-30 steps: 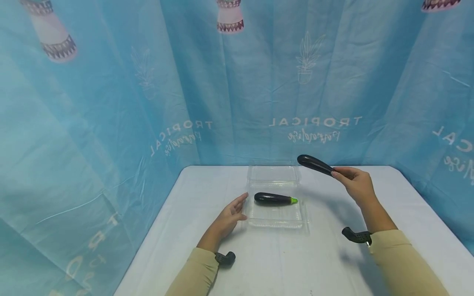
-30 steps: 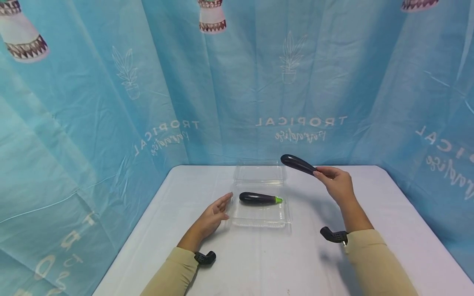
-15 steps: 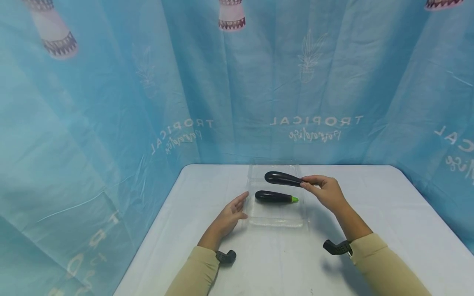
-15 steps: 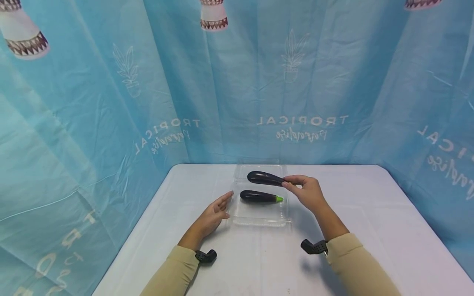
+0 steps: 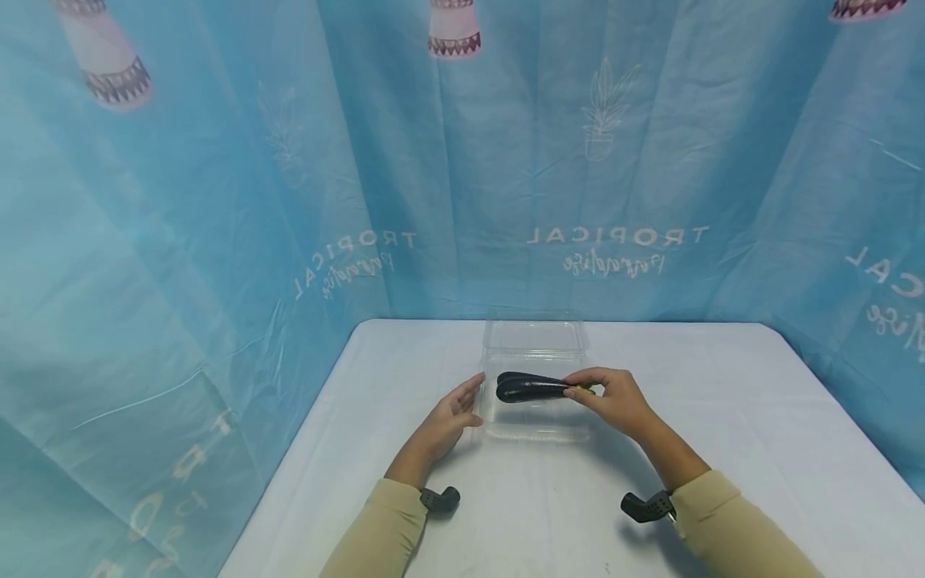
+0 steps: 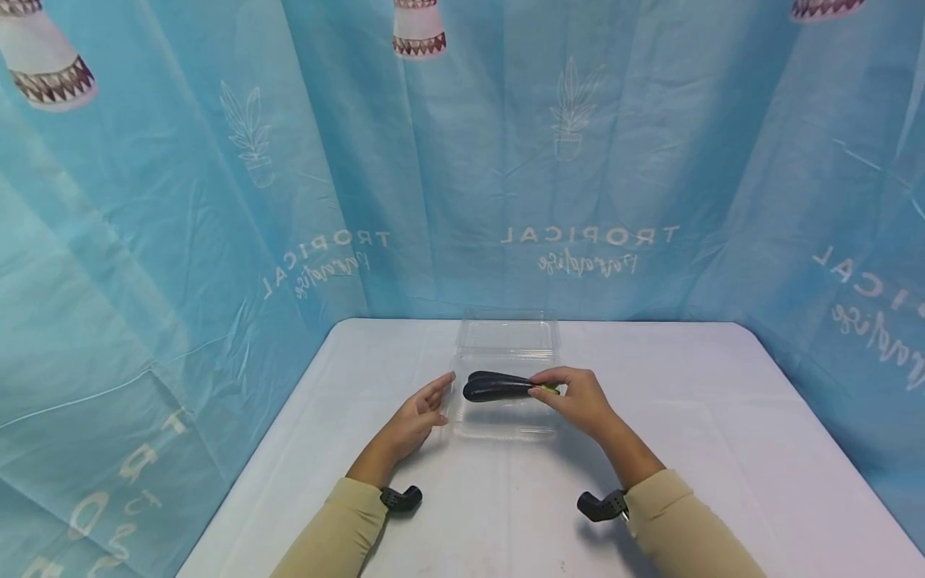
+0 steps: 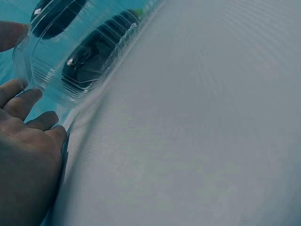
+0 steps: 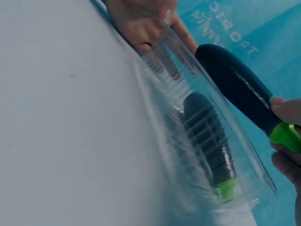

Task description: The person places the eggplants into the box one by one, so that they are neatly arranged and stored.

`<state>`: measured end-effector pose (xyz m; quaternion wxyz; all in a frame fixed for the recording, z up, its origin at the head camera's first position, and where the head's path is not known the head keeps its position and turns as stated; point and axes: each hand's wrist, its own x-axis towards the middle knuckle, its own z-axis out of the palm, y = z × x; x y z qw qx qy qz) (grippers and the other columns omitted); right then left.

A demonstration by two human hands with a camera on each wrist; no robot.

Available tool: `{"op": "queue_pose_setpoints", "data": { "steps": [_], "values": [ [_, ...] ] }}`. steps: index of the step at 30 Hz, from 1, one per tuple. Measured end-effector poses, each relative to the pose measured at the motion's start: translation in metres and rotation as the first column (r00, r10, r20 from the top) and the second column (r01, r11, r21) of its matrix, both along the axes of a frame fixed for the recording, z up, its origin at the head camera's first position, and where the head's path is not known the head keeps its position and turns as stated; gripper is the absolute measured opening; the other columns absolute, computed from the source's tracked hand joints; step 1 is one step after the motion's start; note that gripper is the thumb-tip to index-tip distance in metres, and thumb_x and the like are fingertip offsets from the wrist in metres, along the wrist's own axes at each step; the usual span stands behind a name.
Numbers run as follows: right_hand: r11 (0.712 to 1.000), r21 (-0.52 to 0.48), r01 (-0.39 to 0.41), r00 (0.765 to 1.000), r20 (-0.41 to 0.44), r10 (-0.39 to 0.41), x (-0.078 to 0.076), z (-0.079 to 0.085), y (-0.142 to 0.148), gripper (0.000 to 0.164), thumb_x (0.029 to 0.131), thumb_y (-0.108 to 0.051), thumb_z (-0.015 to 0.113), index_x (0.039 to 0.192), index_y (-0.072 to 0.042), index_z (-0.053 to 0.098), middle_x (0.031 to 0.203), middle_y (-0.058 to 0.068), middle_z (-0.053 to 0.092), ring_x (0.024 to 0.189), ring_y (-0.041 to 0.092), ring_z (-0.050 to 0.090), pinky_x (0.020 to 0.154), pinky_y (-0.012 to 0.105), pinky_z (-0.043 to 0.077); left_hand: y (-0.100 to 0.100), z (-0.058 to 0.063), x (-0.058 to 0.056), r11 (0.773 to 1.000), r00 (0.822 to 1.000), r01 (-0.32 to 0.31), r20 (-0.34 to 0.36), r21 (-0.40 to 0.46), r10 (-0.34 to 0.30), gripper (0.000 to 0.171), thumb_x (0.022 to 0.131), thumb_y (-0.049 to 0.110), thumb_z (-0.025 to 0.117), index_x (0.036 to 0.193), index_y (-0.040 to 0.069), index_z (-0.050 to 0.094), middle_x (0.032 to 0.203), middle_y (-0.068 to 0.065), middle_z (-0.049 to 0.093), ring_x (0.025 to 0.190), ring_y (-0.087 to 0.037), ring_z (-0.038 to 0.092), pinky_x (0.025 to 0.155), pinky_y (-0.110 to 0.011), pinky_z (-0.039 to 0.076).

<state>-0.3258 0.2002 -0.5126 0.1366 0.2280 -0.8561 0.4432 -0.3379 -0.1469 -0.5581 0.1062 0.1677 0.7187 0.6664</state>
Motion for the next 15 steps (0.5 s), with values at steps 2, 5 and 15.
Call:
{"op": "queue_pose_setpoints", "data": {
  "steps": [2,5,15],
  "values": [
    [1.0,0.012,-0.006,1.0,-0.005,0.006,0.0006,-0.0009,-0.0013,0.019,0.092,-0.025,0.085,0.108,-0.016,0.083,0.11,-0.004,0.077,0.088,0.016,0.066,0.055,0.027,0.047,-0.0001,-0.0006,-0.0009,1.0,1.0,0.002,0.0,0.004,-0.002,0.089,0.08,0.002,0.071,0.163,0.017,0.041,0.169,0.004,0.032,0.156,-0.016,0.023,0.124,-0.033,0.022],
    [0.999,0.03,-0.021,0.999,-0.025,0.022,0.0007,-0.0033,-0.003,0.018,0.091,-0.023,0.085,0.107,-0.016,0.083,0.108,-0.004,0.077,0.086,0.016,0.067,0.055,0.028,0.049,-0.0003,-0.0018,-0.0017,1.0,1.0,0.004,0.001,0.009,-0.004,0.09,0.08,0.002,0.071,0.163,0.017,0.04,0.169,0.005,0.032,0.156,-0.016,0.023,0.124,-0.032,0.022],
    [0.989,0.128,-0.068,0.995,-0.069,0.077,-0.0006,-0.0089,-0.0093,0.017,0.089,-0.016,0.087,0.106,-0.014,0.083,0.101,-0.008,0.076,0.08,0.007,0.065,0.057,0.028,0.052,-0.0008,0.0001,0.0005,1.0,1.0,0.007,-0.008,-0.003,-0.007,0.089,0.081,0.002,0.07,0.164,0.016,0.039,0.169,0.003,0.031,0.156,-0.019,0.022,0.125,-0.035,0.021]
  ]
}}
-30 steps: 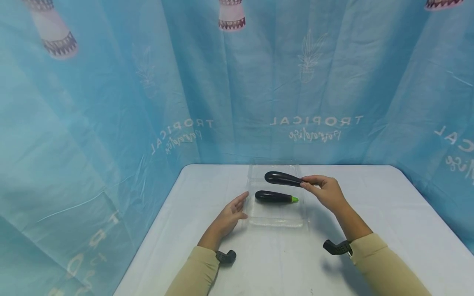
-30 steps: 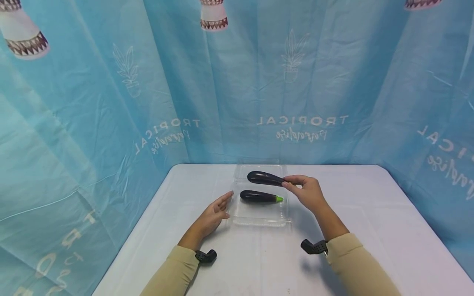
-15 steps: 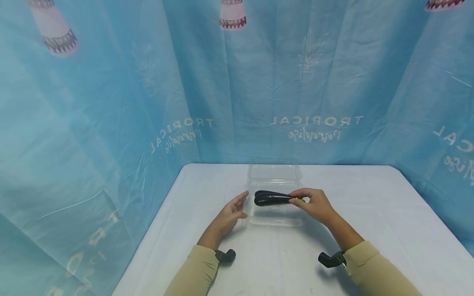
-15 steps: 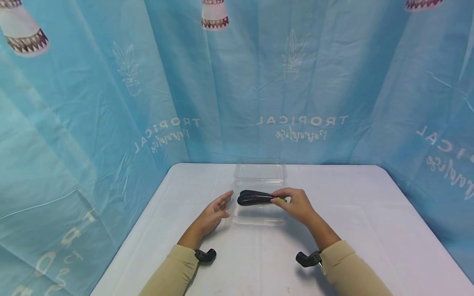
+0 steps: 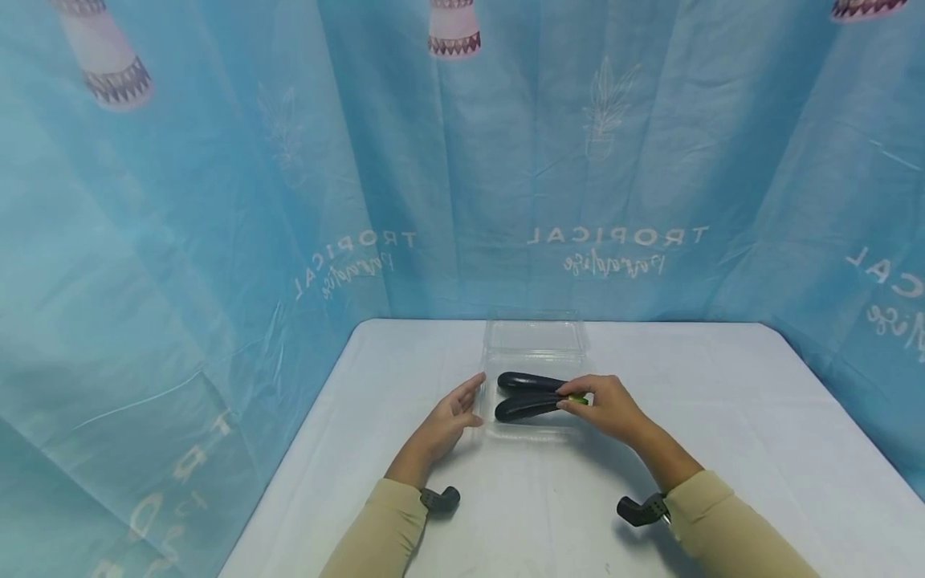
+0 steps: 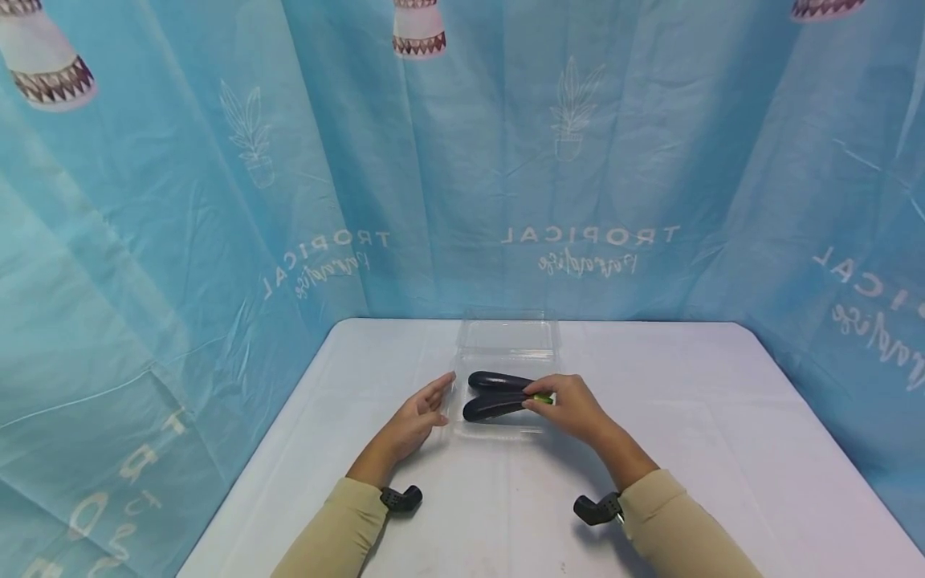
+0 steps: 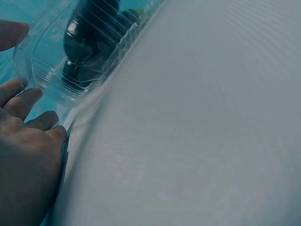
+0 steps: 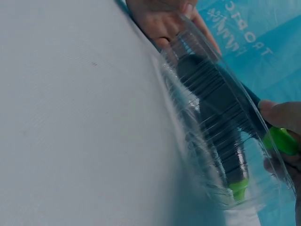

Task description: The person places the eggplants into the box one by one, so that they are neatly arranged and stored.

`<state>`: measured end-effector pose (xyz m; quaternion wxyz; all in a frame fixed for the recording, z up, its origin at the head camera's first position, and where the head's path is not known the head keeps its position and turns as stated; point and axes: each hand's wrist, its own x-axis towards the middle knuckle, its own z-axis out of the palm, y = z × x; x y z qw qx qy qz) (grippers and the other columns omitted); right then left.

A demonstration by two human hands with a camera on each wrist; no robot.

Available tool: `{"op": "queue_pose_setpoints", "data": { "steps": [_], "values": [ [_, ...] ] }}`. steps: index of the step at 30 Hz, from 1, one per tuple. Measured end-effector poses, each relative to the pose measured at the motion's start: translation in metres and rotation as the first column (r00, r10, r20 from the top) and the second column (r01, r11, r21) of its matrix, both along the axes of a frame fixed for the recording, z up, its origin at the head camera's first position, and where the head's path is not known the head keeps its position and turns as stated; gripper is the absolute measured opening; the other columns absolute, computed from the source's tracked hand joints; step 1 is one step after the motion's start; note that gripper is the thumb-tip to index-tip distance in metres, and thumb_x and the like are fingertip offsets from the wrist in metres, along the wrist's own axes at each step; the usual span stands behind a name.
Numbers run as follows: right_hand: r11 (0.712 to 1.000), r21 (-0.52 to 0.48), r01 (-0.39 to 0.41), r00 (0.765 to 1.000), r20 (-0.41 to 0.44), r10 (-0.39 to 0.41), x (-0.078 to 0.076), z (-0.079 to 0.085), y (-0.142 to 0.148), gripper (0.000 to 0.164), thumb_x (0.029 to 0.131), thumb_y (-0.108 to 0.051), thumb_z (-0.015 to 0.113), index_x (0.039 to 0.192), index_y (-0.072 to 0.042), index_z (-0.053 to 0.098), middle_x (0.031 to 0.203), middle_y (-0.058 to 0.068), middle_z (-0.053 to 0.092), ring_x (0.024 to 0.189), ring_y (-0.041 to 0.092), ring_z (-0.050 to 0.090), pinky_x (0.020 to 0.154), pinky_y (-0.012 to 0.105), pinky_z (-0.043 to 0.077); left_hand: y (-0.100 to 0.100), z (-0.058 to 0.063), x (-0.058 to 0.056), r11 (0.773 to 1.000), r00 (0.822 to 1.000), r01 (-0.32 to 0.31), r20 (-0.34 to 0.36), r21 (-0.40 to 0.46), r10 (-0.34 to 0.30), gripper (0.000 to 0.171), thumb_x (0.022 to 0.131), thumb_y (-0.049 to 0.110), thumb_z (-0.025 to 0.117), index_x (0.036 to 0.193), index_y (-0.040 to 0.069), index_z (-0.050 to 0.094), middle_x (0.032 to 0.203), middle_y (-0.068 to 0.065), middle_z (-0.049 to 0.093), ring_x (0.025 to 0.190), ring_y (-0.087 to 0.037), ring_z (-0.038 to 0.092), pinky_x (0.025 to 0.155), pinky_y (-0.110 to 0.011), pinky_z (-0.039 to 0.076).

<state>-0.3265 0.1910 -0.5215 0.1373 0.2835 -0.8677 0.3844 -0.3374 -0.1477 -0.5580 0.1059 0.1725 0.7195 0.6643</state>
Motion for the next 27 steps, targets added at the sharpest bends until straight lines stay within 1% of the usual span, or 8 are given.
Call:
{"op": "queue_pose_setpoints", "data": {
  "steps": [5,8,11,14,17,21,24,27],
  "values": [
    [0.996,0.08,-0.04,0.999,0.034,0.038,-0.003,-0.002,-0.001,0.018,0.091,-0.019,0.085,0.108,-0.016,0.082,0.102,-0.011,0.075,0.088,0.007,0.067,0.067,0.034,0.058,0.0,0.002,-0.001,1.0,1.0,0.001,0.004,-0.001,-0.001,0.089,0.082,0.0,0.07,0.164,0.017,0.039,0.169,0.004,0.031,0.156,-0.018,0.023,0.124,-0.033,0.023],
    [0.99,0.12,-0.069,0.997,0.029,0.066,-0.003,-0.003,-0.002,0.019,0.091,-0.02,0.084,0.109,-0.014,0.082,0.103,-0.009,0.075,0.094,0.011,0.069,0.075,0.043,0.061,0.001,0.002,0.0,1.0,1.0,0.0,0.014,0.005,0.0,0.09,0.081,-0.001,0.07,0.164,0.016,0.039,0.169,0.003,0.03,0.156,-0.019,0.023,0.124,-0.033,0.022],
    [0.986,0.142,-0.083,0.997,0.011,0.082,-0.003,-0.003,-0.002,0.022,0.091,-0.019,0.084,0.111,-0.01,0.081,0.105,-0.004,0.076,0.097,0.017,0.071,0.081,0.049,0.062,0.001,0.002,0.0,1.0,1.0,0.001,0.021,0.009,-0.001,0.09,0.08,-0.001,0.07,0.164,0.016,0.039,0.17,0.003,0.03,0.156,-0.018,0.022,0.124,-0.033,0.022],
    [0.987,0.147,-0.064,0.998,-0.007,0.066,-0.002,-0.003,-0.001,0.024,0.091,-0.019,0.085,0.112,-0.008,0.081,0.107,-0.002,0.077,0.101,0.02,0.072,0.083,0.049,0.061,0.002,0.002,0.0,1.0,1.0,0.007,0.018,0.01,-0.007,0.09,0.081,-0.001,0.07,0.164,0.016,0.039,0.17,0.004,0.029,0.156,-0.018,0.021,0.124,-0.032,0.022],
    [0.993,0.116,-0.03,0.999,-0.037,0.034,-0.002,-0.001,0.004,0.025,0.09,-0.017,0.086,0.112,-0.008,0.081,0.109,-0.001,0.077,0.102,0.022,0.072,0.083,0.05,0.062,0.003,0.003,0.0,1.0,1.0,0.016,0.013,0.014,-0.016,0.09,0.082,-0.001,0.07,0.164,0.016,0.038,0.17,0.004,0.029,0.157,-0.017,0.021,0.124,-0.033,0.021],
    [0.998,0.038,0.045,0.992,-0.122,-0.041,-0.003,0.001,0.012,0.022,0.09,-0.013,0.085,0.111,-0.01,0.081,0.109,0.001,0.078,0.102,0.025,0.073,0.082,0.054,0.061,0.003,0.002,-0.001,0.999,1.0,0.028,0.007,0.015,-0.029,0.089,0.083,-0.001,0.07,0.164,0.015,0.038,0.17,0.003,0.029,0.157,-0.018,0.02,0.124,-0.033,0.021],
    [0.991,-0.046,0.128,0.972,-0.195,-0.135,-0.006,0.0,0.018,0.022,0.091,-0.009,0.083,0.113,-0.008,0.08,0.109,0.005,0.077,0.103,0.029,0.073,0.085,0.056,0.06,0.001,0.003,-0.002,1.0,1.0,0.023,-0.004,-0.013,-0.023,0.083,0.088,0.001,0.071,0.164,0.016,0.039,0.17,0.002,0.03,0.156,-0.019,0.022,0.124,-0.036,0.022],
    [0.964,-0.148,0.221,0.944,-0.217,-0.249,-0.011,-0.003,0.022,0.025,0.093,-0.007,0.081,0.117,-0.002,0.077,0.114,0.012,0.076,0.108,0.035,0.07,0.09,0.058,0.057,-0.002,0.005,-0.007,0.998,0.999,-0.018,-0.027,-0.052,0.016,0.072,0.098,0.011,0.071,0.163,0.016,0.04,0.168,0.001,0.034,0.156,-0.022,0.026,0.124,-0.041,0.025]
  ]
}}
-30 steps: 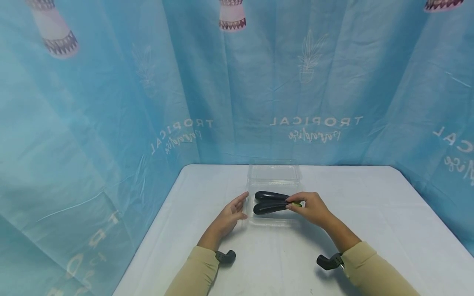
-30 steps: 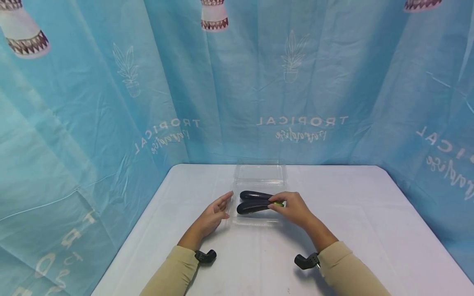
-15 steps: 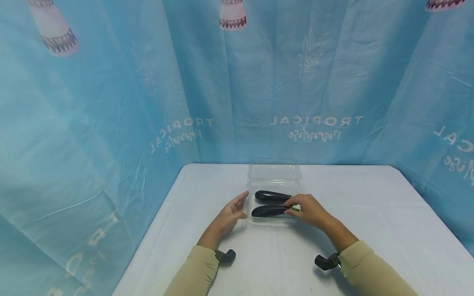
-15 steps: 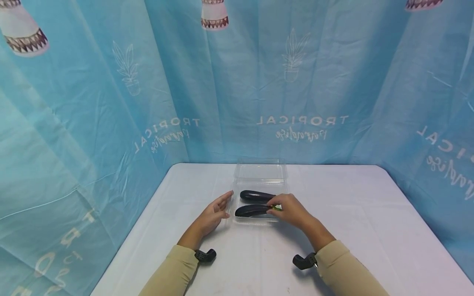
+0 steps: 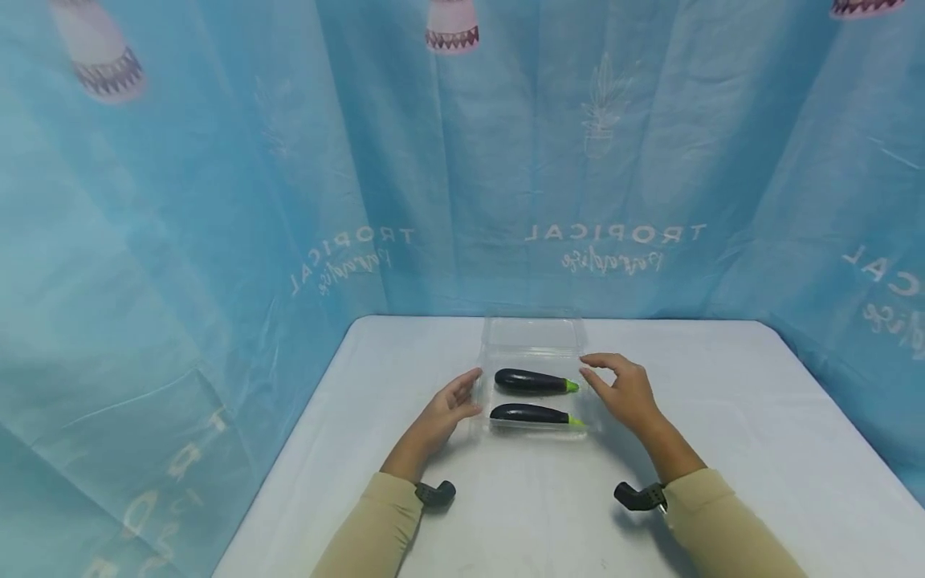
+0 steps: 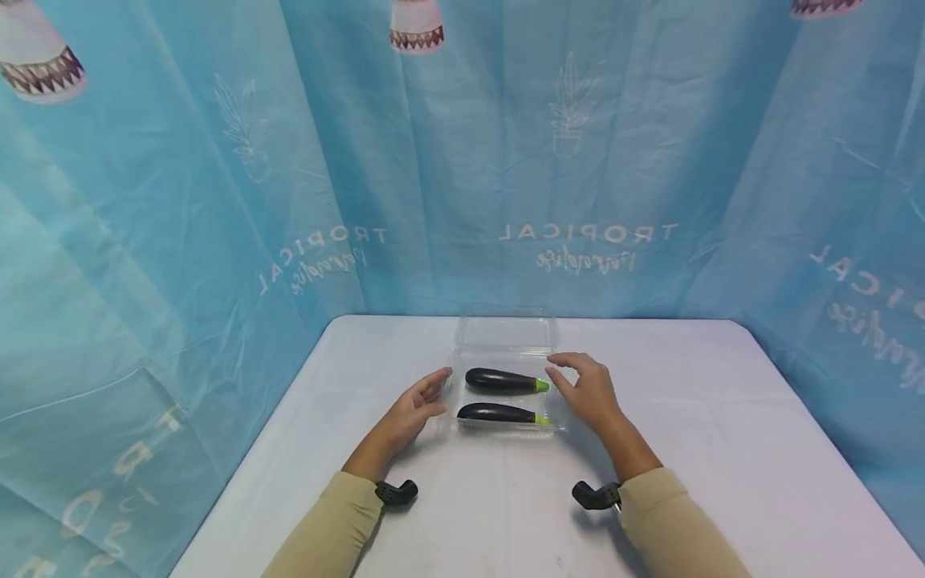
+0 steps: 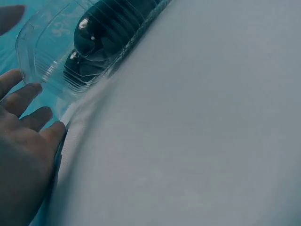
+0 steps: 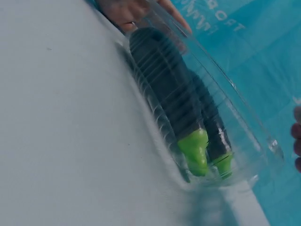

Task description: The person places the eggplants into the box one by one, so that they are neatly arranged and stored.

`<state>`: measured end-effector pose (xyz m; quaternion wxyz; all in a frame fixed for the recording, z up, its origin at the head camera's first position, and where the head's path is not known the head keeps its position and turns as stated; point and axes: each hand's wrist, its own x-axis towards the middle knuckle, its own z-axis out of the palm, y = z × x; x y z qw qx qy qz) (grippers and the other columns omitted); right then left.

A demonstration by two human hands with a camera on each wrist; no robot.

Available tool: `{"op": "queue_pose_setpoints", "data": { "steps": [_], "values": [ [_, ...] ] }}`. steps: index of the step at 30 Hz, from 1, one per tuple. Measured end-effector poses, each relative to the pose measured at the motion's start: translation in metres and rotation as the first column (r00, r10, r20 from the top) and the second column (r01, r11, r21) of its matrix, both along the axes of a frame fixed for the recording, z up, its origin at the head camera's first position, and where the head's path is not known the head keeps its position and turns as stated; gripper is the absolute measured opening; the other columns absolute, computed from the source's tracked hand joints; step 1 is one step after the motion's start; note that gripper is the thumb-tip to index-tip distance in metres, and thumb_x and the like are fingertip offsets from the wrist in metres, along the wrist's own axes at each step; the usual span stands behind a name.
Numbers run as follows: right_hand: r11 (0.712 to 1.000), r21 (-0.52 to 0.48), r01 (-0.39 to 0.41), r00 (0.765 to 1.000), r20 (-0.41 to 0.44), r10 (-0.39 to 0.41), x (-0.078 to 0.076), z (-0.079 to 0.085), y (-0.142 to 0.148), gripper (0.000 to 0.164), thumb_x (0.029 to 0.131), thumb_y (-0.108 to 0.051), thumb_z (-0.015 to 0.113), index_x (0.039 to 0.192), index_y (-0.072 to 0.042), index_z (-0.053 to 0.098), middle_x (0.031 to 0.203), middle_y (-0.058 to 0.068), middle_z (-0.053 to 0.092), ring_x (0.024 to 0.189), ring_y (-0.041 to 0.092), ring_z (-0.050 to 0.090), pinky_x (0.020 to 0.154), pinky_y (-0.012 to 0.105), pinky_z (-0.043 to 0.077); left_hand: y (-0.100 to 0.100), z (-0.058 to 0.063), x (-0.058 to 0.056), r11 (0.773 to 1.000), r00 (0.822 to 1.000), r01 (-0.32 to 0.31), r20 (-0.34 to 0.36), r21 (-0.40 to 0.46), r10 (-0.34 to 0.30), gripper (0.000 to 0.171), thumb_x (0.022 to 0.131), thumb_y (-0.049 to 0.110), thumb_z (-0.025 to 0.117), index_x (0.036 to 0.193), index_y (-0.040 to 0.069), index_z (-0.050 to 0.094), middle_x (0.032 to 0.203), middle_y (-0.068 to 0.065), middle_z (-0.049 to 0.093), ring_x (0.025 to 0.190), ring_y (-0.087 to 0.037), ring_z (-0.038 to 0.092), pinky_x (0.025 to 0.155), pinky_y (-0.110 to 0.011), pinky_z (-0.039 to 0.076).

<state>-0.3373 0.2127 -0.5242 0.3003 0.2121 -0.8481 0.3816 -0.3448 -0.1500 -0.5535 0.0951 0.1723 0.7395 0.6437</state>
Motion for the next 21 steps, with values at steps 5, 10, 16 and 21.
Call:
{"op": "queue_pose_setpoints", "data": {
  "steps": [5,10,16,21],
  "values": [
    [0.969,-0.164,0.187,0.974,0.159,-0.161,-0.01,-0.009,0.001,0.037,0.103,-0.015,0.07,0.134,0.004,0.065,0.134,0.024,0.065,0.125,0.044,0.06,0.105,0.06,0.049,0.001,0.007,-0.022,0.976,0.983,-0.179,-0.07,-0.125,0.171,0.062,0.107,0.042,0.06,0.16,0.016,0.045,0.164,-0.002,0.042,0.153,-0.026,0.033,0.122,-0.049,0.03],
    [0.893,-0.31,0.325,0.865,0.48,-0.148,-0.026,-0.019,0.0,0.059,0.112,-0.035,0.051,0.157,0.001,0.042,0.157,0.025,0.044,0.145,0.044,0.041,0.118,0.056,0.037,0.017,0.015,-0.048,0.922,0.95,-0.308,-0.132,-0.233,0.283,0.063,0.111,0.052,0.04,0.159,0.012,0.046,0.163,-0.009,0.044,0.151,-0.031,0.036,0.123,-0.051,0.029],
    [0.827,-0.455,0.331,0.765,0.642,0.048,-0.045,-0.027,-0.008,0.067,0.113,-0.042,0.042,0.164,-0.001,0.029,0.164,0.02,0.038,0.15,0.037,0.037,0.122,0.049,0.033,0.042,0.024,-0.074,0.922,0.945,-0.326,-0.075,-0.208,0.317,0.066,0.11,0.048,0.045,0.162,0.008,0.04,0.164,-0.011,0.042,0.151,-0.031,0.037,0.122,-0.049,0.032],
    [0.785,-0.543,0.298,0.796,0.596,0.11,-0.048,-0.03,-0.013,0.052,0.113,-0.025,0.05,0.157,0.001,0.044,0.155,0.017,0.052,0.146,0.031,0.044,0.122,0.044,0.033,0.055,0.026,-0.085,0.929,0.94,-0.337,0.009,-0.152,0.342,0.064,0.111,0.03,0.048,0.165,0.003,0.029,0.167,-0.015,0.035,0.153,-0.032,0.032,0.123,-0.045,0.029]
  ]
}}
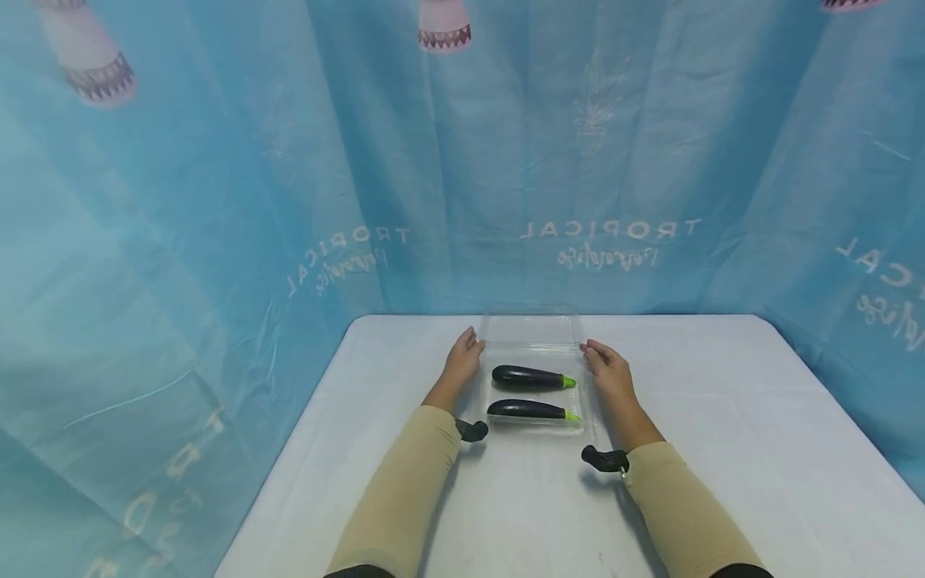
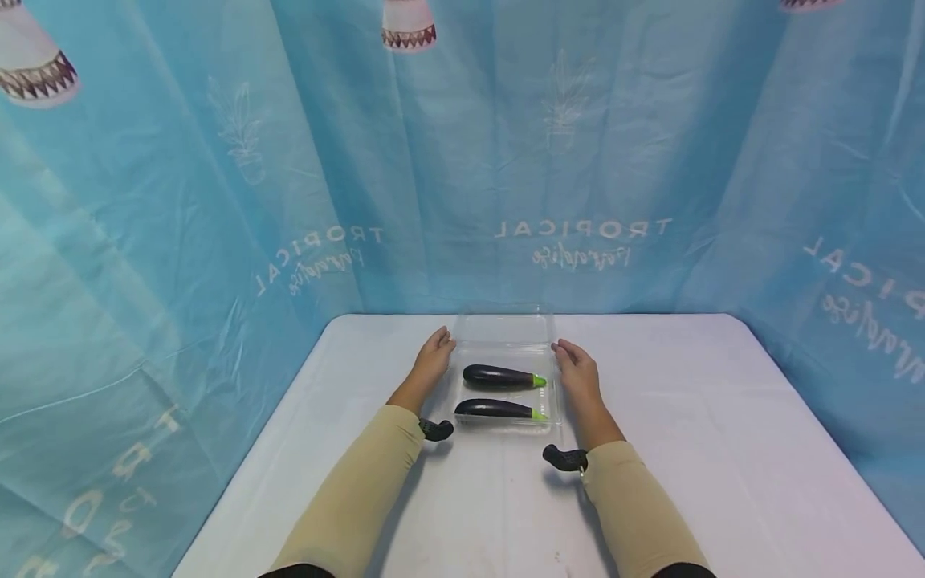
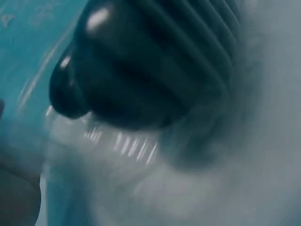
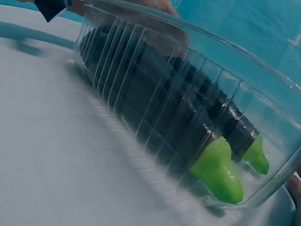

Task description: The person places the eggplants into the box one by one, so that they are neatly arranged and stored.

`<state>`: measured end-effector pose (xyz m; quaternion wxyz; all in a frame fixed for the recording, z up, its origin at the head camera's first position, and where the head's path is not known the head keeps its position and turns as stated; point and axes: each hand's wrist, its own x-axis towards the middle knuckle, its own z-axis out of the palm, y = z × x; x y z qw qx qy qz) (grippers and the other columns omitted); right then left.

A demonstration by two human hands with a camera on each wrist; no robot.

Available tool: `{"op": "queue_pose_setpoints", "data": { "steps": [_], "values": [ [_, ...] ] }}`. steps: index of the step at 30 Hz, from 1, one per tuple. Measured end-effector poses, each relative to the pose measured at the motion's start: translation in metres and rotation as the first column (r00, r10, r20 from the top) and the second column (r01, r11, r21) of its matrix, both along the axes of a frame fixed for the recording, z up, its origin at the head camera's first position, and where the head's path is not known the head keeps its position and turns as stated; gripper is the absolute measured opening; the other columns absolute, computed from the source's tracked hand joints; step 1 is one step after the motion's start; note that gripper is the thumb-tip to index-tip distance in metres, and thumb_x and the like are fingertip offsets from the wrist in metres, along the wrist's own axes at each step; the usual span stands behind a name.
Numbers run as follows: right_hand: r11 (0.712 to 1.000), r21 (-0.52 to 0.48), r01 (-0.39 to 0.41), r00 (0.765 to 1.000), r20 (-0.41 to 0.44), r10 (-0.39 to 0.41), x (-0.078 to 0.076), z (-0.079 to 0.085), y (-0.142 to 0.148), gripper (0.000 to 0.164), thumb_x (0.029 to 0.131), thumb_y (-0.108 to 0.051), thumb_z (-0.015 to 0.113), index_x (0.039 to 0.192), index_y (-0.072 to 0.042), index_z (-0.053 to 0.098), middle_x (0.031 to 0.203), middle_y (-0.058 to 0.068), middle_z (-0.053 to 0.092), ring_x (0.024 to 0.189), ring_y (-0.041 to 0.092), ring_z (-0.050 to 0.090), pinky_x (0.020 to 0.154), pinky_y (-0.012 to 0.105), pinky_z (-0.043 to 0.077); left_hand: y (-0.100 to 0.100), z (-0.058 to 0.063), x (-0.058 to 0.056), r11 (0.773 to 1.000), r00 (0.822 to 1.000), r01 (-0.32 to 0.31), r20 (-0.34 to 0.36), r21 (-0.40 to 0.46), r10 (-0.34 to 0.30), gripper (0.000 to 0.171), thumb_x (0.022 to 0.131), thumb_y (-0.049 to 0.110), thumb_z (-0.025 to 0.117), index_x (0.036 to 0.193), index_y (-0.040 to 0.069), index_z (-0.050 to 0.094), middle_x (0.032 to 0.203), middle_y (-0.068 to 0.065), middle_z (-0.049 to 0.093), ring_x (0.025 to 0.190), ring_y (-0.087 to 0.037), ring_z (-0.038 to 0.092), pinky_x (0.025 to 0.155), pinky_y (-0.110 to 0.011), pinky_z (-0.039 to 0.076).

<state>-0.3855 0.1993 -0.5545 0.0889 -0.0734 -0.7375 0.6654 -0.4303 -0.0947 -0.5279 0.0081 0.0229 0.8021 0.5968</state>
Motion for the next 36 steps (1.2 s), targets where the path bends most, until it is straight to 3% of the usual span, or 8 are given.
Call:
{"op": "queue_pose_setpoints", "data": {
  "steps": [3,8,15,23,26,30,33,36],
  "values": [
    [0.999,-0.032,0.003,1.0,-0.024,-0.004,-0.002,0.0,-0.003,0.051,0.111,-0.025,0.055,0.154,0.001,0.048,0.152,0.016,0.056,0.143,0.03,0.048,0.12,0.043,0.037,0.002,0.0,-0.004,1.0,1.0,-0.025,0.007,0.015,0.025,0.058,0.111,0.021,0.045,0.164,0.0,0.032,0.164,-0.017,0.039,0.152,-0.032,0.034,0.124,-0.044,0.029],
    [0.998,-0.058,-0.012,1.0,-0.026,0.011,-0.003,0.002,-0.005,0.053,0.111,-0.023,0.055,0.158,-0.001,0.044,0.156,0.012,0.052,0.146,0.026,0.045,0.12,0.04,0.036,0.003,-0.003,-0.006,0.992,1.0,-0.015,0.003,0.128,0.015,0.055,0.11,0.013,0.045,0.163,0.0,0.034,0.161,-0.016,0.044,0.149,-0.031,0.039,0.12,-0.04,0.036],
    [0.999,-0.025,-0.023,0.994,-0.103,0.02,-0.001,0.002,-0.003,0.047,0.11,-0.014,0.053,0.156,-0.005,0.049,0.155,0.011,0.054,0.146,0.024,0.045,0.121,0.04,0.034,0.004,-0.009,-0.004,0.952,1.0,0.007,-0.031,0.306,0.002,0.057,0.109,0.004,0.047,0.164,0.006,0.033,0.166,-0.009,0.039,0.152,-0.028,0.034,0.121,-0.039,0.034],
    [0.996,-0.027,0.087,0.977,-0.192,-0.091,0.003,0.006,-0.005,0.05,0.101,0.0,0.067,0.15,-0.005,0.057,0.136,0.011,0.069,0.133,0.026,0.057,0.112,0.044,0.046,0.007,-0.012,0.002,0.962,0.975,-0.136,-0.141,0.235,0.173,0.062,0.1,-0.005,0.061,0.159,0.008,0.046,0.146,-0.004,0.06,0.138,-0.027,0.05,0.112,-0.04,0.047],
    [0.993,-0.015,0.116,0.972,-0.206,-0.116,0.003,0.006,-0.007,0.046,0.1,0.001,0.068,0.146,-0.006,0.062,0.132,0.012,0.071,0.129,0.026,0.059,0.107,0.04,0.049,0.009,-0.012,0.006,0.953,0.955,-0.202,-0.172,0.224,0.243,0.053,0.096,-0.005,0.065,0.148,0.008,0.06,0.132,-0.004,0.065,0.126,-0.028,0.055,0.104,-0.041,0.051],
    [0.98,0.022,0.196,0.965,-0.184,-0.189,0.004,0.003,-0.008,0.026,0.1,-0.003,0.07,0.125,-0.002,0.072,0.124,0.013,0.073,0.117,0.024,0.062,0.093,0.027,0.052,0.012,-0.016,0.011,0.929,0.93,-0.268,-0.184,0.254,0.319,0.029,0.093,-0.003,0.071,0.121,0.005,0.071,0.113,-0.005,0.066,0.109,-0.027,0.058,0.089,-0.037,0.055],
    [0.974,0.004,0.228,0.963,-0.146,-0.225,0.007,-0.001,-0.008,0.016,0.101,-0.006,0.068,0.114,-0.001,0.074,0.118,0.014,0.071,0.106,0.024,0.065,0.079,0.021,0.054,0.013,-0.018,0.017,0.909,0.926,-0.285,-0.158,0.305,0.343,0.013,0.094,0.001,0.07,0.107,0.003,0.071,0.104,-0.008,0.068,0.097,-0.026,0.062,0.077,-0.034,0.057],
    [0.975,-0.001,0.224,0.968,-0.119,-0.222,0.011,-0.005,-0.004,0.017,0.101,-0.007,0.064,0.112,-0.003,0.077,0.118,0.01,0.071,0.107,0.024,0.065,0.079,0.022,0.055,0.009,-0.019,0.023,0.913,0.928,-0.281,-0.16,0.297,0.337,0.012,0.096,0.004,0.063,0.101,0.005,0.074,0.101,-0.009,0.07,0.086,-0.022,0.061,0.07,-0.033,0.054]
  ]
}}
